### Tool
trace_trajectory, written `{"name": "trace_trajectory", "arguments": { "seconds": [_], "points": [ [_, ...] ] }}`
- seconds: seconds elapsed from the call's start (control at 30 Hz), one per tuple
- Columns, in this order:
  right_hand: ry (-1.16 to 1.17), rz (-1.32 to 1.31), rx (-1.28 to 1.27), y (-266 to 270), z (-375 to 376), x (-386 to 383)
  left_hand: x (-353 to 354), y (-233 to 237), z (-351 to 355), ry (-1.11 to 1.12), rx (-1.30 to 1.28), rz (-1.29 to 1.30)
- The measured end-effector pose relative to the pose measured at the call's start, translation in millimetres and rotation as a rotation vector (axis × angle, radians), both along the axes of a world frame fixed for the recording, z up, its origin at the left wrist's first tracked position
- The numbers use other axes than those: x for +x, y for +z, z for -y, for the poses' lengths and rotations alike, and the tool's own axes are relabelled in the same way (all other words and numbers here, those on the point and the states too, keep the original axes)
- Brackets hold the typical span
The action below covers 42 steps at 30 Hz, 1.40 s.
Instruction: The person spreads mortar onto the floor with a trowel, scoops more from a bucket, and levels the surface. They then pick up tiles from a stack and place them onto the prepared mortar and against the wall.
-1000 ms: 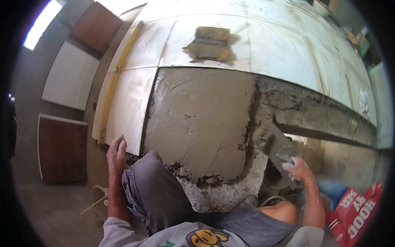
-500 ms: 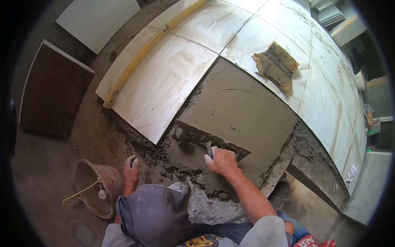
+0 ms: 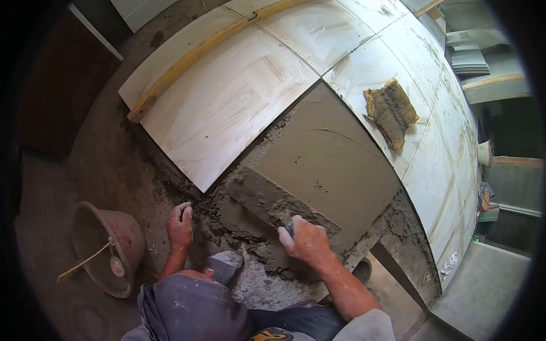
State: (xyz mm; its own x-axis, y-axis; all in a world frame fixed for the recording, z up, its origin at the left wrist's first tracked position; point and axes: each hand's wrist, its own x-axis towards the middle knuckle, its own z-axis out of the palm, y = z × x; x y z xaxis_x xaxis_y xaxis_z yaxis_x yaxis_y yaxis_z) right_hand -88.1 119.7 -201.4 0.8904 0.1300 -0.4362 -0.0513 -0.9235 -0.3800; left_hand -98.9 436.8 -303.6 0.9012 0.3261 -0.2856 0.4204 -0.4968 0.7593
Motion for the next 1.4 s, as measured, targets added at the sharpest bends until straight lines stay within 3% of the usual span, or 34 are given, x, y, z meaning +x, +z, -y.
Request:
{"name": "trace_trajectory", "arguments": {
  "seconds": [0.2,0.4,0.47,0.77,0.83,0.9,0.97,1.03,1.1,1.23,1.37,1.4],
  "points": [
    [-0.028,0.033,-0.146,-38,2,40,10,20,1,0.024,-0.032,0.067],
    [-0.028,0.108,-0.183,-40,15,51,8,17,2,0.039,-0.054,0.098],
    [-0.179,0.116,-0.116,-41,14,47,7,19,2,0.026,-0.053,0.083],
    [-0.068,0.053,-0.092,-24,-5,13,12,20,7,-0.006,-0.034,0.120],
    [-0.222,0.121,0.010,-17,-7,14,12,26,9,0.005,-0.060,0.086],
    [-0.235,0.093,-0.012,-21,-8,9,8,21,10,-0.005,-0.055,0.093],
    [-0.020,0.007,-0.079,-38,-3,-2,10,20,12,-0.022,-0.057,0.120],
    [-0.004,0.038,-0.066,-30,-5,4,11,20,11,-0.053,0.000,0.158],
    [-0.247,0.111,0.009,-25,-8,3,9,23,10,-0.023,-0.019,0.121],
    [-0.089,0.038,-0.094,-32,-5,-3,10,17,13,-0.024,-0.072,0.093],
    [-0.197,0.072,-0.072,-25,-11,-4,8,23,12,-0.006,-0.087,0.055],
    [-0.054,0.120,-0.121,-34,-11,-6,7,23,14,-0.018,-0.067,0.081]
  ]
}}
